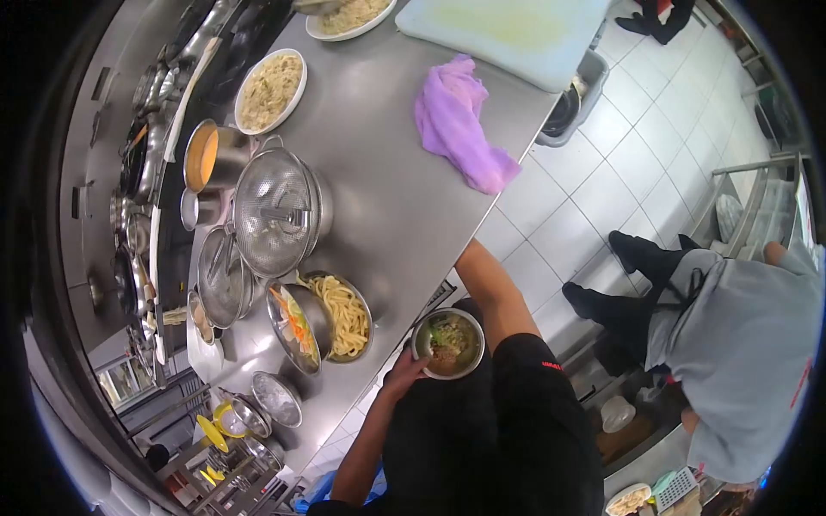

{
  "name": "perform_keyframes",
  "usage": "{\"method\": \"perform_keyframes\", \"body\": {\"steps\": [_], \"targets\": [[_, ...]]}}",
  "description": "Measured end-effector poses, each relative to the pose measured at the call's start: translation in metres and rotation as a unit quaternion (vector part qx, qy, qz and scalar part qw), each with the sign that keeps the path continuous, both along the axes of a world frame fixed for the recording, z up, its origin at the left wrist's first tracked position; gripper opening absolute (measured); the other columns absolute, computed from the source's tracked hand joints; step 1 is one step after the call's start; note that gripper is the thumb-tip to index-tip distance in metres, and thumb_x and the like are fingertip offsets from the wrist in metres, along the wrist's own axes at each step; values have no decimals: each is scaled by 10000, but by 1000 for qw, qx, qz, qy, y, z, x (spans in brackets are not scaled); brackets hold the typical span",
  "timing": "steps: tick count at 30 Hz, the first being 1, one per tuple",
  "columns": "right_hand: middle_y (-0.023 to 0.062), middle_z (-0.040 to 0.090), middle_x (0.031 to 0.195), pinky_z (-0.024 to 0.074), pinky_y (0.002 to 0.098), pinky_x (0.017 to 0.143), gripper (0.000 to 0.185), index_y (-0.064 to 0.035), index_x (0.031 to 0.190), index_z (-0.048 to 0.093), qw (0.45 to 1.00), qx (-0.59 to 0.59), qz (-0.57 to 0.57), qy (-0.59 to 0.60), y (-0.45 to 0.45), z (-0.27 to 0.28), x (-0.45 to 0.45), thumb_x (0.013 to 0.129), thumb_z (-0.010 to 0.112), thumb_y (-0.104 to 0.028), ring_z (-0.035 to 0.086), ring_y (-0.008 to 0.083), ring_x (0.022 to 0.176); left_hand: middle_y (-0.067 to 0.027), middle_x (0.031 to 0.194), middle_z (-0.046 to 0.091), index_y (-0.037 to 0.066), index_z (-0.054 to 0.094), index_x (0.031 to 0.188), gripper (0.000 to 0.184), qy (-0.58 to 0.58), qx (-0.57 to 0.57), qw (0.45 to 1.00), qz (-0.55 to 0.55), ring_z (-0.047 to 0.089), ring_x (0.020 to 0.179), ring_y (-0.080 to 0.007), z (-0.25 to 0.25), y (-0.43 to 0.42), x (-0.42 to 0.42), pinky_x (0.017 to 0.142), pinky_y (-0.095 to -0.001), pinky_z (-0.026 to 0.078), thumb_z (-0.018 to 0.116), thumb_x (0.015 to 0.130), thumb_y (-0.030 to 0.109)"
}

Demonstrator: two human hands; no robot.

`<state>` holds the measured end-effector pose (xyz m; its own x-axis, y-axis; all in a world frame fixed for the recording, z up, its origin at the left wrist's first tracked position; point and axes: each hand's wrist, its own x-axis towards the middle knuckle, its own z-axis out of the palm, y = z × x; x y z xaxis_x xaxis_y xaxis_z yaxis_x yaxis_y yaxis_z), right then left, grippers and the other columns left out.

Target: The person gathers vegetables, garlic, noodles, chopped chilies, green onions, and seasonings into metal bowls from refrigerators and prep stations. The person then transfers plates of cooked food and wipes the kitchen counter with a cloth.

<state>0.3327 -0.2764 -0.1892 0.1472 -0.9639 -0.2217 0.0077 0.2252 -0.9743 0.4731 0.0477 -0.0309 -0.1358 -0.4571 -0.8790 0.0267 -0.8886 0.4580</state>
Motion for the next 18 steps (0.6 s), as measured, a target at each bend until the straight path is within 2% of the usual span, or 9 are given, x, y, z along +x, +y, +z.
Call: {"method": "perform_keyframes", "body": {"steps": [2, 18], "targets": [[128, 674, 1104, 523, 384, 833, 260, -18, 1093, 665, 1000, 6, 5, 2, -8, 1, -3, 848, 656, -105, 642, 259, 984, -122, 1329, 503, 69, 358, 1446, 558, 16, 8, 1000, 0, 555, 1180, -215, -15, -8, -8, 888, -375, 561, 577, 946, 185], [130, 687, 1077, 526, 386, 831, 287, -19, 1125, 658, 999, 32, -5, -19, -14, -15, -16, 850, 666, -103, 652, 254, 954, -162, 1424, 395, 55, 229, 1493, 652, -17, 10, 1000, 21, 467, 1288, -282, -27, -48, -42, 941, -410, 548, 556, 946, 194]]}}
